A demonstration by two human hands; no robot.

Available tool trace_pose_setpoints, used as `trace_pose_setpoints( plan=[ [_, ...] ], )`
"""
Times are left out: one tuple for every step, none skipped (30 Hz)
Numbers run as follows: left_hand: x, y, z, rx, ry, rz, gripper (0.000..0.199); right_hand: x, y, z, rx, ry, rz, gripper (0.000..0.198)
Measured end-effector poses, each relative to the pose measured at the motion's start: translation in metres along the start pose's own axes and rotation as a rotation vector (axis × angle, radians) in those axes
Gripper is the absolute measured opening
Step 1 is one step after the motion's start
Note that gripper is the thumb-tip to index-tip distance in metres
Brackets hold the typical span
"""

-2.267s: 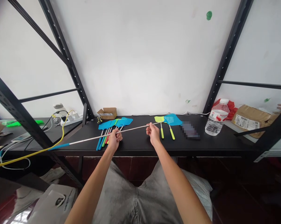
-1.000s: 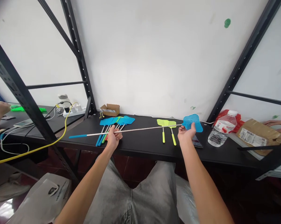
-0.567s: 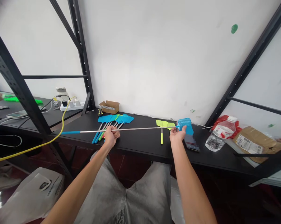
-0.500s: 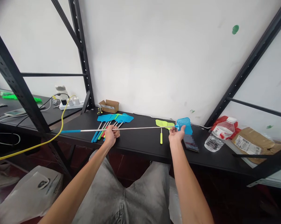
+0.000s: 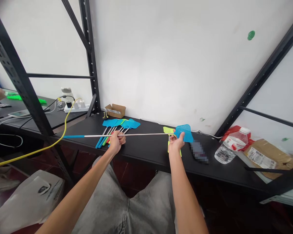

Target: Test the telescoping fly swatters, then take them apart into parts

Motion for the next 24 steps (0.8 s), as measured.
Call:
trace_pose_setpoints(
  plan=[
    [0.000,0.000,0.000,0.000,0.001,-0.001,0.039,0.002,0.005,0.002,0.001,0.002,-0.013,0.029],
    [0.000,0.000,0.000,-0.001,0.001,-0.001,0.039,0.004,0.009,0.005,0.002,0.007,-0.023,0.029],
    [0.000,0.000,0.000,-0.003,-0.001,-0.002,0.039,0.007,0.013,0.008,0.003,0.013,-0.032,0.029],
    [0.000,-0.001,-0.001,-0.005,-0.004,-0.003,0.039,0.009,0.016,0.012,0.003,0.019,-0.040,0.029],
    [0.000,-0.001,-0.001,-0.004,-0.006,-0.002,0.038,0.011,0.019,0.015,0.002,0.026,-0.043,0.029],
    [0.000,-0.002,-0.002,-0.002,-0.008,0.000,0.038,0.014,0.021,0.018,-0.001,0.031,-0.043,0.028],
    [0.000,-0.002,-0.002,0.002,-0.007,0.004,0.038,0.015,0.022,0.020,-0.003,0.033,-0.043,0.028],
    [0.000,-0.003,-0.002,0.007,-0.006,0.007,0.038,0.017,0.024,0.021,-0.001,0.033,-0.046,0.028],
    [0.000,-0.003,-0.002,0.013,-0.004,0.011,0.038,0.018,0.024,0.022,0.004,0.031,-0.050,0.028],
    [-0.001,-0.003,-0.002,0.018,-0.004,0.014,0.038,0.018,0.025,0.023,0.010,0.029,-0.052,0.028],
    [-0.001,-0.003,-0.002,0.023,-0.005,0.015,0.038,0.019,0.026,0.023,0.014,0.029,-0.053,0.029],
    [0.000,-0.003,-0.002,0.026,-0.006,0.016,0.038,0.019,0.026,0.023,0.014,0.031,-0.053,0.029],
    [0.000,-0.002,-0.002,0.029,-0.008,0.016,0.038,0.019,0.026,0.024,0.010,0.036,-0.050,0.029],
    [0.000,-0.002,-0.001,0.033,-0.008,0.017,0.038,0.019,0.026,0.024,0.005,0.041,-0.048,0.029],
    [0.000,-0.002,-0.001,0.037,-0.006,0.019,0.038,0.020,0.026,0.024,0.001,0.044,-0.048,0.029],
    [0.000,-0.002,-0.001,0.041,-0.005,0.020,0.038,0.020,0.027,0.024,0.002,0.047,-0.051,0.029],
    [0.000,-0.002,-0.001,0.044,-0.004,0.020,0.038,0.021,0.027,0.025,0.007,0.049,-0.053,0.029],
    [-0.001,-0.002,-0.001,0.045,-0.005,0.018,0.038,0.021,0.026,0.026,0.015,0.051,-0.052,0.030],
    [-0.001,-0.002,-0.002,0.046,-0.007,0.015,0.038,0.023,0.026,0.026,0.023,0.053,-0.054,0.031],
    [-0.001,-0.002,-0.002,0.045,-0.009,0.012,0.038,0.024,0.026,0.027,0.029,0.053,-0.059,0.031],
    [-0.001,-0.002,-0.002,0.045,-0.011,0.011,0.038,0.027,0.025,0.028,0.033,0.052,-0.068,0.032],
    [-0.001,-0.002,-0.002,0.046,-0.011,0.011,0.038,0.029,0.025,0.028,0.038,0.049,-0.078,0.033],
    [-0.001,-0.003,-0.002,0.047,-0.012,0.013,0.038,0.033,0.023,0.029,0.042,0.046,-0.087,0.033],
    [-0.001,-0.003,-0.001,0.049,-0.012,0.014,0.039,0.037,0.022,0.028,0.045,0.045,-0.092,0.034]
  ],
)
Point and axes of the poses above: each hand's wrist, its own x-axis away from the middle knuckle, its own y-axis out of the palm, z = x × y, the point moved 4 cm from there along -x, towards the middle knuckle, and after that the axes turned 14 degrees about -z, right-handed, at the moved point
